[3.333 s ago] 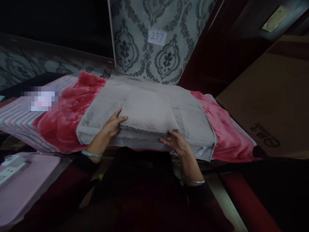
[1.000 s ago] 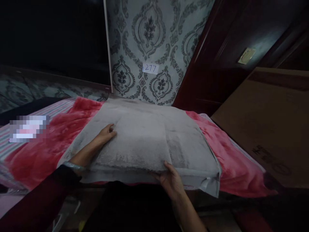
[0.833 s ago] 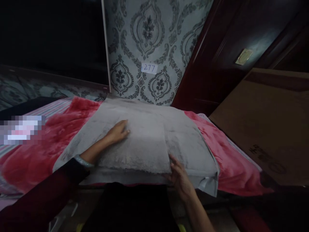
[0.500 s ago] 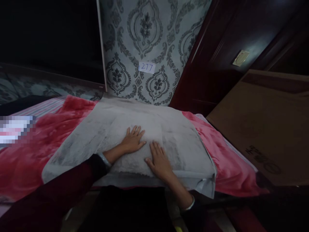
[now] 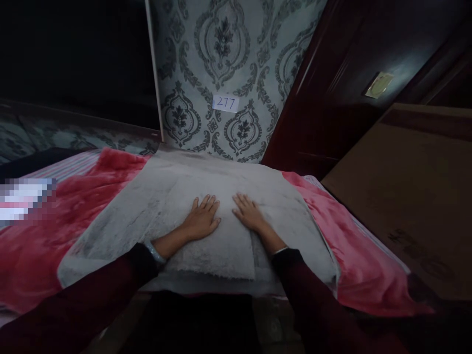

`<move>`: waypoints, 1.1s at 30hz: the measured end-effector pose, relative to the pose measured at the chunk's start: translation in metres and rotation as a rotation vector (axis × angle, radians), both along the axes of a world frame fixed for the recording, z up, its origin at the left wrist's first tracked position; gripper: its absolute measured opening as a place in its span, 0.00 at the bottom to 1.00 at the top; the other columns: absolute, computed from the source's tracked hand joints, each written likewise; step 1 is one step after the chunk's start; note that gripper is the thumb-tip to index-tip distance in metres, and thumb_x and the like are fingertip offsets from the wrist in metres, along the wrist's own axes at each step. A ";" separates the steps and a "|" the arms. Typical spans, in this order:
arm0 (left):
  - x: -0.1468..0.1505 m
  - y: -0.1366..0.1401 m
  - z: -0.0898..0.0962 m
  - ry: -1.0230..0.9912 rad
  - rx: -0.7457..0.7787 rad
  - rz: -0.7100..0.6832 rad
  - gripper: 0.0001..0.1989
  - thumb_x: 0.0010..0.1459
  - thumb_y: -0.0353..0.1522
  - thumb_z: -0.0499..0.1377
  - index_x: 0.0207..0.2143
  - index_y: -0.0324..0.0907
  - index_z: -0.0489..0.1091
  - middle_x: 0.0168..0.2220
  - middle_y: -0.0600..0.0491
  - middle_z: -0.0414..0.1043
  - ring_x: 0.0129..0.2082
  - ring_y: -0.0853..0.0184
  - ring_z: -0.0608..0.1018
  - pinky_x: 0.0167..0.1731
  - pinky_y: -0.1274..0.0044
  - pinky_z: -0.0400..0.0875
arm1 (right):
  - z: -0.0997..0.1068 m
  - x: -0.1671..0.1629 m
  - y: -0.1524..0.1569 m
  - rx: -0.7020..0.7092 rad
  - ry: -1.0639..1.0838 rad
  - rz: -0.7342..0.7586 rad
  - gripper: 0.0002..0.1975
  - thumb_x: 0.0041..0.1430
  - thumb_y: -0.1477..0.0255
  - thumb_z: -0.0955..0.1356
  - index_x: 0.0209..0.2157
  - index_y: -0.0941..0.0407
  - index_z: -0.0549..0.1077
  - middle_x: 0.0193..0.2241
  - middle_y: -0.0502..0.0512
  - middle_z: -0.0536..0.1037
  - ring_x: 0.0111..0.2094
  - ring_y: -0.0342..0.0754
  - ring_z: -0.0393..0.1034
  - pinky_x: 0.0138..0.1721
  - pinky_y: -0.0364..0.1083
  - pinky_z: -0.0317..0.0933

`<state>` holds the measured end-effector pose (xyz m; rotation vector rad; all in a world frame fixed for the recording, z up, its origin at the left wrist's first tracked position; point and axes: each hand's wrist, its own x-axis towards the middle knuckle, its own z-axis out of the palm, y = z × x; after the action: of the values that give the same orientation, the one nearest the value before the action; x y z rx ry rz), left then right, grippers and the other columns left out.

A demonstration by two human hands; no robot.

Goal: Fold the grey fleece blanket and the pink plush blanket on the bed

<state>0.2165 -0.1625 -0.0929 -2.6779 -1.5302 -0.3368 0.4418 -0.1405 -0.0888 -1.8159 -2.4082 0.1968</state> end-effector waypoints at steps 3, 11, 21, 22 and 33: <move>0.001 -0.001 0.005 0.024 -0.036 0.018 0.33 0.68 0.41 0.48 0.71 0.36 0.55 0.73 0.38 0.50 0.73 0.48 0.52 0.68 0.49 0.46 | -0.003 0.016 0.025 0.008 0.039 -0.174 0.31 0.73 0.60 0.56 0.73 0.52 0.50 0.73 0.57 0.49 0.74 0.57 0.42 0.70 0.64 0.39; 0.002 -0.005 0.010 0.030 -0.087 0.029 0.33 0.68 0.42 0.47 0.71 0.37 0.54 0.74 0.39 0.47 0.74 0.49 0.50 0.69 0.50 0.44 | -0.036 0.009 -0.010 0.033 0.812 -0.312 0.39 0.65 0.58 0.59 0.72 0.61 0.52 0.70 0.62 0.58 0.71 0.52 0.51 0.71 0.55 0.46; -0.020 -0.020 0.016 -0.003 -0.192 -0.130 0.30 0.69 0.45 0.50 0.69 0.44 0.60 0.73 0.41 0.50 0.73 0.50 0.52 0.68 0.55 0.48 | -0.044 0.001 -0.155 -0.125 1.672 -0.416 0.32 0.50 0.59 0.75 0.57 0.51 0.73 0.62 0.57 0.73 0.66 0.57 0.63 0.68 0.62 0.54; -0.028 -0.032 0.013 -0.015 -0.192 -0.177 0.30 0.69 0.45 0.49 0.68 0.45 0.61 0.73 0.42 0.51 0.73 0.52 0.53 0.68 0.57 0.48 | -0.041 0.000 -0.166 -0.173 1.727 -0.429 0.28 0.49 0.61 0.76 0.53 0.50 0.76 0.59 0.56 0.76 0.64 0.57 0.65 0.67 0.62 0.56; -0.084 -0.124 -0.009 0.035 0.105 -0.297 0.32 0.62 0.28 0.57 0.69 0.43 0.59 0.67 0.40 0.63 0.66 0.51 0.66 0.63 0.61 0.60 | -0.029 -0.036 -0.200 -0.458 2.080 -0.491 0.13 0.47 0.75 0.76 0.35 0.53 0.74 0.39 0.51 0.83 0.40 0.51 0.79 0.52 0.63 0.74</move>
<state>0.1326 -0.2865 -0.1017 -2.8077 -1.0711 -0.3661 0.4061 -0.3408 -0.1182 -0.9056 -0.4262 1.5594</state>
